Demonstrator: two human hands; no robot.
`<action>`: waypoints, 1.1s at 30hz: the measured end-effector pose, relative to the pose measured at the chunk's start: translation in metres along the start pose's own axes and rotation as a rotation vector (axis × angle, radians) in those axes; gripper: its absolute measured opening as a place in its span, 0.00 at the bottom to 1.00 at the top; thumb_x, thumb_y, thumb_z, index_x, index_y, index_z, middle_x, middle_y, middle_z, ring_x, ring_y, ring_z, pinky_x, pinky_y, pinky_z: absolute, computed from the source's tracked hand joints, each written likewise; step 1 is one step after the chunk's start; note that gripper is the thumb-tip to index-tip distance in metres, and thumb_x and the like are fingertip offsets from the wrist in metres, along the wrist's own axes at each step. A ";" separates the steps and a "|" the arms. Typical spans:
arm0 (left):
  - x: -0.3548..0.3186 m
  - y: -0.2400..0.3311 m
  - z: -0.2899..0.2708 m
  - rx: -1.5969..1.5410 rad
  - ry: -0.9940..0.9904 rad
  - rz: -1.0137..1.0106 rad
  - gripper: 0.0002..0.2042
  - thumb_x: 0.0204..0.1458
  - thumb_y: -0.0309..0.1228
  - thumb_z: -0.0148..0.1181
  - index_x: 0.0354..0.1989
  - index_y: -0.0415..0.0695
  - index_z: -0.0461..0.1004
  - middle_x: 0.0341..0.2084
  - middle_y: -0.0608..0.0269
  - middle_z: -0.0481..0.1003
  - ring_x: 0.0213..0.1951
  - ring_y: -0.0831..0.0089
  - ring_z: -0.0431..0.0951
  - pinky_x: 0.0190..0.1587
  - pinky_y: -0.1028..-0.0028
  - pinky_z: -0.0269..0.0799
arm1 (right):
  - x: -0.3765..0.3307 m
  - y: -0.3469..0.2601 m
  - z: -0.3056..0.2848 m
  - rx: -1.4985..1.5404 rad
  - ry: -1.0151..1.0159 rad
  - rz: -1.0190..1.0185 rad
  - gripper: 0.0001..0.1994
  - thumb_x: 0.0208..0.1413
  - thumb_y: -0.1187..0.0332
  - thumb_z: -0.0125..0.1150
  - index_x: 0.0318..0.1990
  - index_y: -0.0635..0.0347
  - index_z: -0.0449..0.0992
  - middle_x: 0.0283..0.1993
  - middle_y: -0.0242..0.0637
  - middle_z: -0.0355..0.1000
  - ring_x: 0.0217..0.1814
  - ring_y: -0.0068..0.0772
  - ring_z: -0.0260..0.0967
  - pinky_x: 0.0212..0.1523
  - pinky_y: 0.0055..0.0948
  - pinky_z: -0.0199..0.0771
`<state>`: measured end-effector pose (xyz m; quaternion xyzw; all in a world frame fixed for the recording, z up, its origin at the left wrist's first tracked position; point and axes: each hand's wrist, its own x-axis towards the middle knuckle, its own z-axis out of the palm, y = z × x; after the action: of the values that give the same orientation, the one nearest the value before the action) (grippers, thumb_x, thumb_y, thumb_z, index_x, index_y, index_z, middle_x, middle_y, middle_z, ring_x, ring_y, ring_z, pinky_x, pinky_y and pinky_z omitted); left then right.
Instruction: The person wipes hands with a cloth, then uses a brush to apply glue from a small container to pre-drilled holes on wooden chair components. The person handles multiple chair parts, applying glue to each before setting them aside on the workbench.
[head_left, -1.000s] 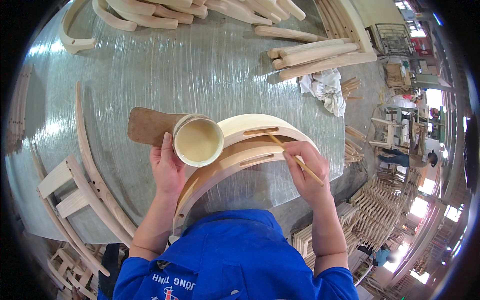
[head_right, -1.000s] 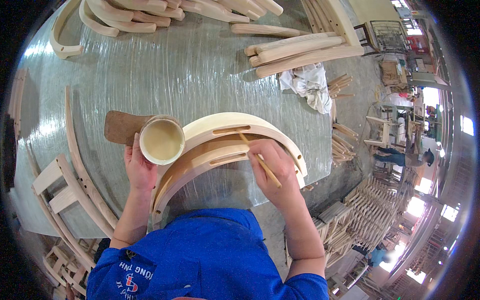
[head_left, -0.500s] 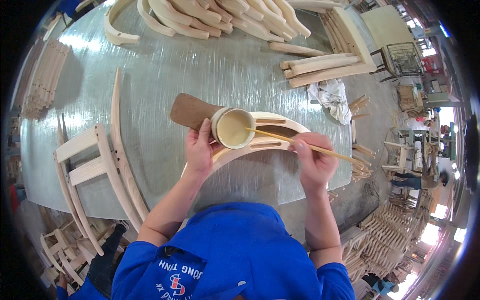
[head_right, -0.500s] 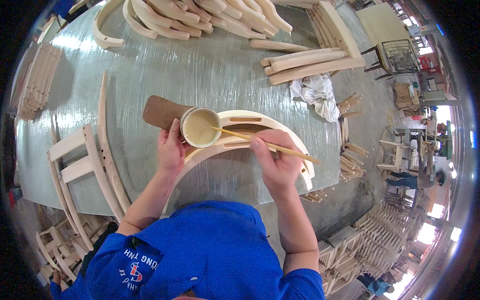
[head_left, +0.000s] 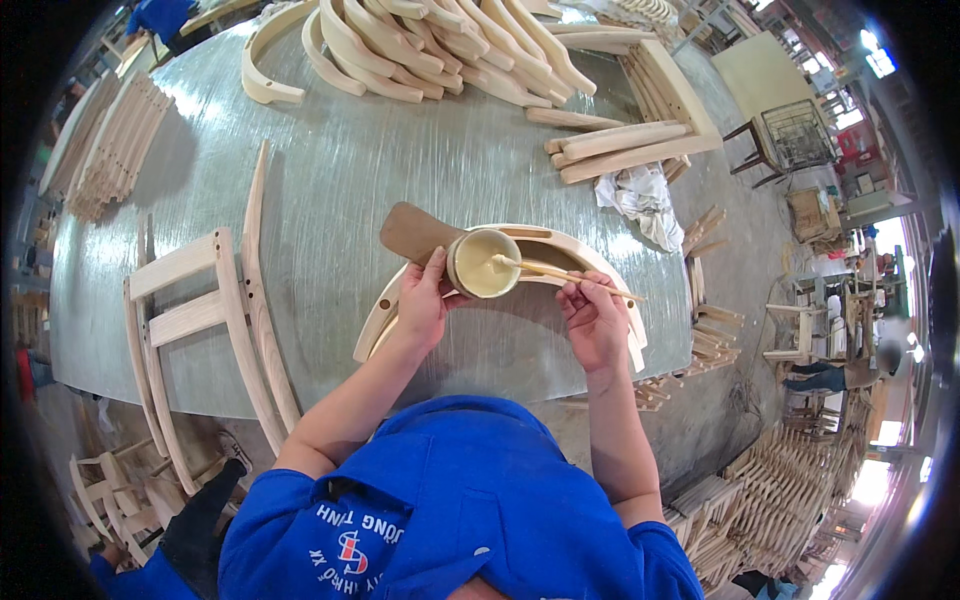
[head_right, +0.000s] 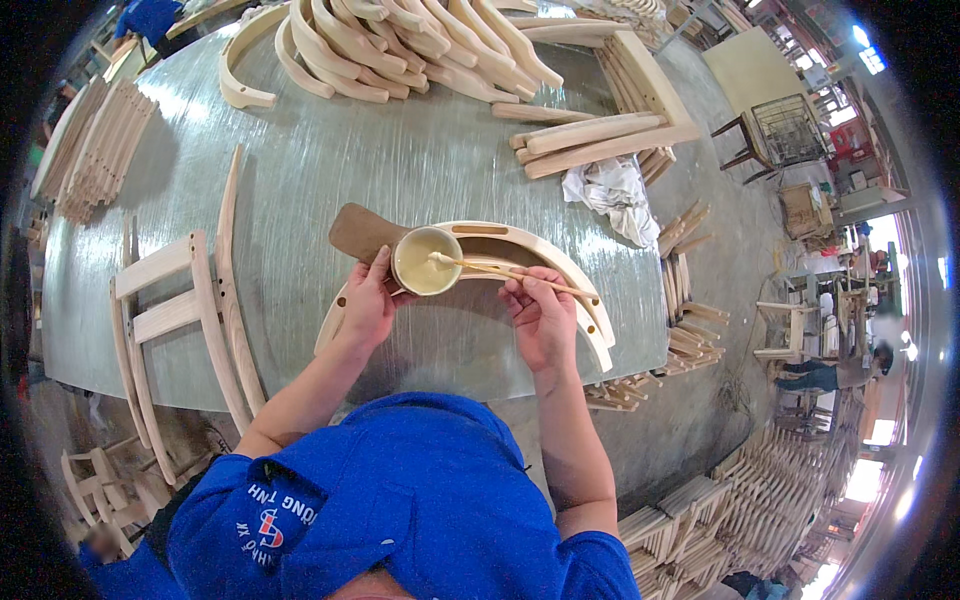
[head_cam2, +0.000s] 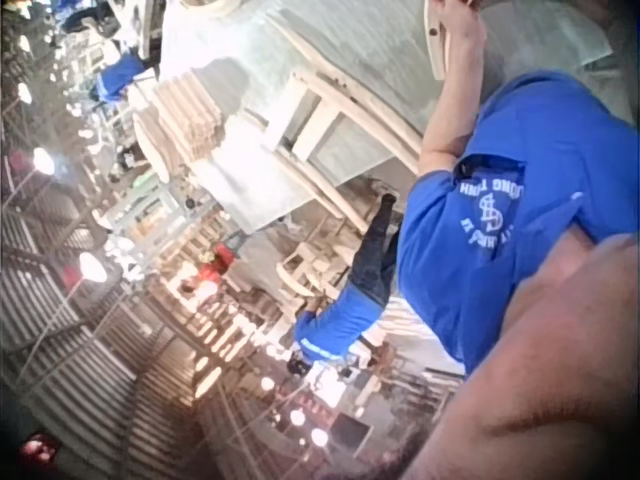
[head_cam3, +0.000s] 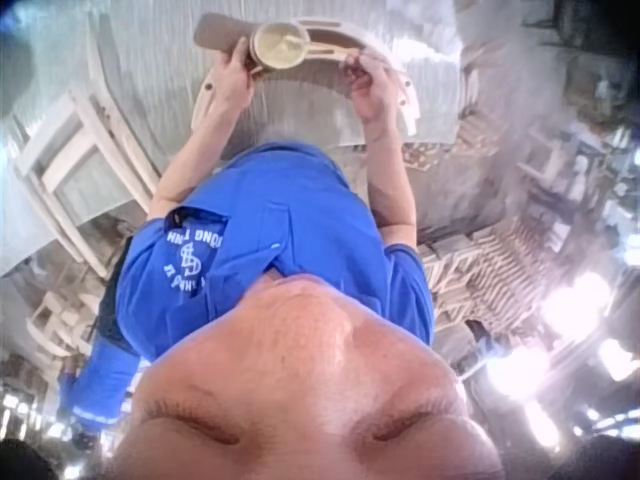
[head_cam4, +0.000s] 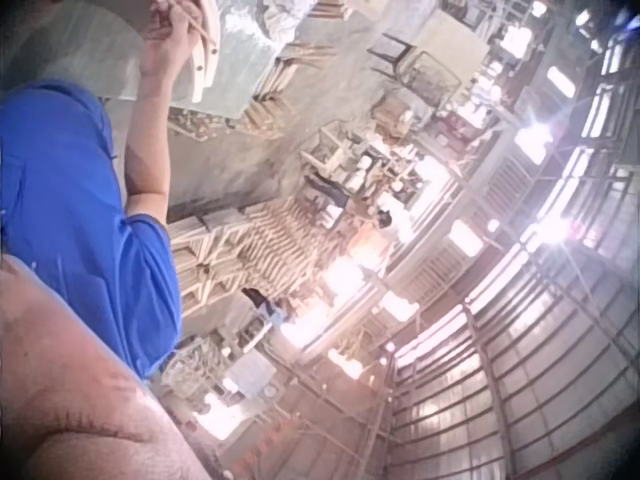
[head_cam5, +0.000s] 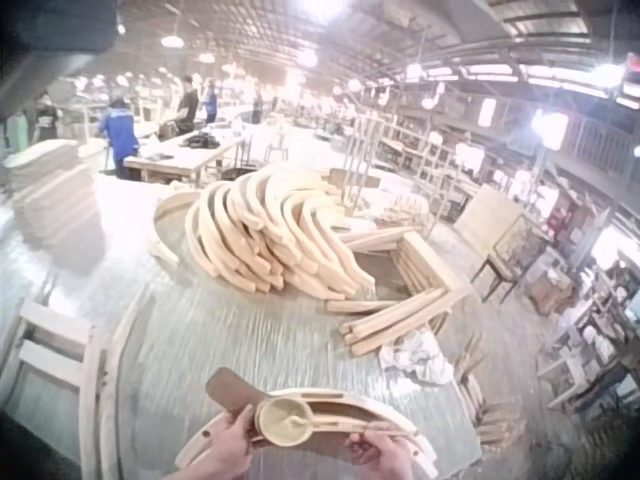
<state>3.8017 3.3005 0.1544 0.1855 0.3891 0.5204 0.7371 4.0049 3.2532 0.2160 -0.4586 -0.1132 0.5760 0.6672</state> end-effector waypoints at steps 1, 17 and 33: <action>0.001 -0.001 0.005 0.014 -0.007 -0.005 0.12 0.59 0.37 0.44 0.46 0.44 0.64 0.38 0.61 0.73 0.36 0.71 0.77 0.33 0.66 0.79 | 0.001 0.005 -0.008 0.012 0.005 0.002 0.03 0.55 0.70 0.55 0.31 0.56 0.69 0.27 0.35 0.72 0.26 0.26 0.71 0.29 0.27 0.74; 0.017 0.029 -0.041 0.020 0.204 0.116 0.11 0.59 0.37 0.45 0.44 0.44 0.62 0.39 0.58 0.71 0.38 0.67 0.77 0.36 0.64 0.79 | 0.025 0.006 -0.037 -0.382 0.048 -0.376 0.06 0.54 0.72 0.57 0.28 0.61 0.67 0.24 0.39 0.71 0.22 0.26 0.69 0.25 0.24 0.73; 0.019 0.039 -0.050 0.028 0.175 0.149 0.14 0.60 0.35 0.43 0.50 0.42 0.62 0.44 0.57 0.71 0.43 0.65 0.75 0.41 0.62 0.78 | 0.027 0.032 -0.050 -0.584 0.153 -0.582 0.04 0.55 0.75 0.55 0.29 0.62 0.68 0.26 0.34 0.71 0.28 0.23 0.70 0.30 0.22 0.72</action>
<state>3.7420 3.3265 0.1425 0.1783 0.4443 0.5823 0.6571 4.0264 3.2500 0.1544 -0.6189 -0.3468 0.2712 0.6505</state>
